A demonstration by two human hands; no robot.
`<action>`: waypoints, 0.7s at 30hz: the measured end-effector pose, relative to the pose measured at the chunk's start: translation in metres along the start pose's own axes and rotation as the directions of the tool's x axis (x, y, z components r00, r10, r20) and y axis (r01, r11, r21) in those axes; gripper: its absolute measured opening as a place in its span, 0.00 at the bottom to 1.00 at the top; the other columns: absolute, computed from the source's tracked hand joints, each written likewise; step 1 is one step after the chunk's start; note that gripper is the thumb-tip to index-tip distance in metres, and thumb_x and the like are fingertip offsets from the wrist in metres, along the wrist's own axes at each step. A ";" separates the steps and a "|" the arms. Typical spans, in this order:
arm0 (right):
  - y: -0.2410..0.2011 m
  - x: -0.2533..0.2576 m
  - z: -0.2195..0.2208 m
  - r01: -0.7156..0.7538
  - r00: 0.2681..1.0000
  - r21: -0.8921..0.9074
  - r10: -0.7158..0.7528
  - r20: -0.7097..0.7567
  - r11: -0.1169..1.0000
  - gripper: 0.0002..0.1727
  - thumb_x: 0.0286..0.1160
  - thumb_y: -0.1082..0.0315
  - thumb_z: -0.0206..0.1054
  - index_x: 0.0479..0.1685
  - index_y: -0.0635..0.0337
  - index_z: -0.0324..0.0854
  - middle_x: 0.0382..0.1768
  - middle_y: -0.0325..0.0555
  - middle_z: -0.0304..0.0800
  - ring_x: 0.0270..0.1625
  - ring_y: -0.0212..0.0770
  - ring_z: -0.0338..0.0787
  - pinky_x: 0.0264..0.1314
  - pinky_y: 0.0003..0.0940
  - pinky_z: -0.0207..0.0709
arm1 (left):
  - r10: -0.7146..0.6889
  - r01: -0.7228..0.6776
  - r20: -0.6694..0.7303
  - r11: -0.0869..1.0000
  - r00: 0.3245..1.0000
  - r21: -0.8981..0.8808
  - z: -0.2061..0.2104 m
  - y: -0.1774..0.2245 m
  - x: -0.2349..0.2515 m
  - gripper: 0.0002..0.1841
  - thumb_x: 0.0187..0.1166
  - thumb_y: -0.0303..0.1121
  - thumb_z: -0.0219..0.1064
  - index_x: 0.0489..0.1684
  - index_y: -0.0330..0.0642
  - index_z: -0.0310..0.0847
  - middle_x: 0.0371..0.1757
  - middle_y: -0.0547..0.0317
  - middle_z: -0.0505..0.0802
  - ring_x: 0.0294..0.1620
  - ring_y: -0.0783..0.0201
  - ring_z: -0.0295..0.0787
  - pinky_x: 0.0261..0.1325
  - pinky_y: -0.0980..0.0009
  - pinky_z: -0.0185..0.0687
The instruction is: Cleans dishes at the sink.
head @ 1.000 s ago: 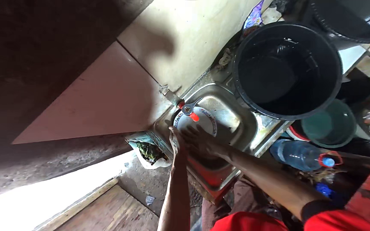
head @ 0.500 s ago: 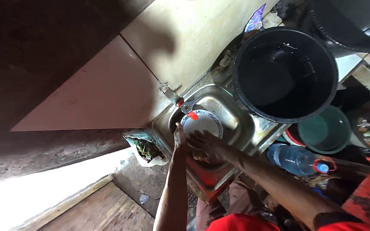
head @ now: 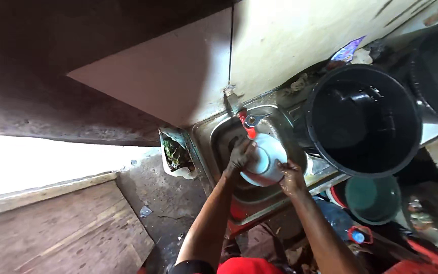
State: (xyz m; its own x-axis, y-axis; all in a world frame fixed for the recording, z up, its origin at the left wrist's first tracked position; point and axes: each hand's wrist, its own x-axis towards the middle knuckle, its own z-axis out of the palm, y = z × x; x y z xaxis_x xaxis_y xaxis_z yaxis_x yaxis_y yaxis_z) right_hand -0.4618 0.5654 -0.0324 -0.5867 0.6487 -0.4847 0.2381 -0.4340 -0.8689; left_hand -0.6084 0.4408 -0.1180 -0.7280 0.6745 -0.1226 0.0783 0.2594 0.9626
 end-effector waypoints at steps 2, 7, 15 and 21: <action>-0.004 0.014 -0.009 -0.102 0.994 0.050 0.101 0.029 0.994 0.10 0.81 0.79 0.61 0.56 0.67 0.82 0.41 0.44 0.92 0.44 0.35 0.92 0.53 0.36 0.90 | -0.233 0.225 0.014 0.916 0.972 -0.332 -0.023 0.010 -0.001 0.19 0.87 0.37 0.59 0.73 0.45 0.81 0.65 0.53 0.90 0.61 0.63 0.87 0.65 0.58 0.82; 0.009 0.065 -0.004 0.028 0.999 -0.130 -0.025 0.021 0.991 0.16 0.84 0.73 0.63 0.66 0.60 0.86 0.55 0.47 0.93 0.56 0.39 0.91 0.63 0.41 0.86 | -0.380 0.396 0.210 0.522 0.901 -0.755 -0.059 0.023 -0.025 0.14 0.87 0.26 0.58 0.66 0.35 0.79 0.47 0.47 0.93 0.42 0.59 0.91 0.49 0.59 0.90; 0.021 0.021 0.103 0.487 0.839 -0.866 -0.338 0.426 0.116 0.33 0.88 0.46 0.50 0.86 0.54 0.70 0.88 0.58 0.65 0.93 0.61 0.57 0.94 0.67 0.45 | -0.517 0.283 0.008 0.456 0.856 -0.844 -0.047 0.038 -0.033 0.10 0.88 0.26 0.56 0.54 0.30 0.81 0.37 0.46 0.92 0.35 0.59 0.91 0.43 0.60 0.91; 0.003 0.078 0.120 0.853 0.512 -0.521 -0.216 0.831 0.018 0.22 0.87 0.52 0.52 0.72 0.36 0.86 0.77 0.30 0.84 0.86 0.40 0.72 0.91 0.52 0.60 | -0.553 0.248 -0.019 0.404 0.833 -0.880 -0.058 0.035 -0.049 0.11 0.88 0.23 0.53 0.60 0.30 0.77 0.42 0.46 0.92 0.40 0.58 0.92 0.48 0.58 0.90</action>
State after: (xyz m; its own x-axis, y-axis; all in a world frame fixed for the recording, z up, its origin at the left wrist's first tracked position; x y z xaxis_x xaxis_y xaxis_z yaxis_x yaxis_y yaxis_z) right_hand -0.5999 0.5394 -0.0609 -0.9953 -0.0939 0.0225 -0.0931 0.8714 -0.4817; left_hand -0.6095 0.3772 -0.0647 -0.6628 0.4049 -0.6299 -0.7486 -0.3364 0.5713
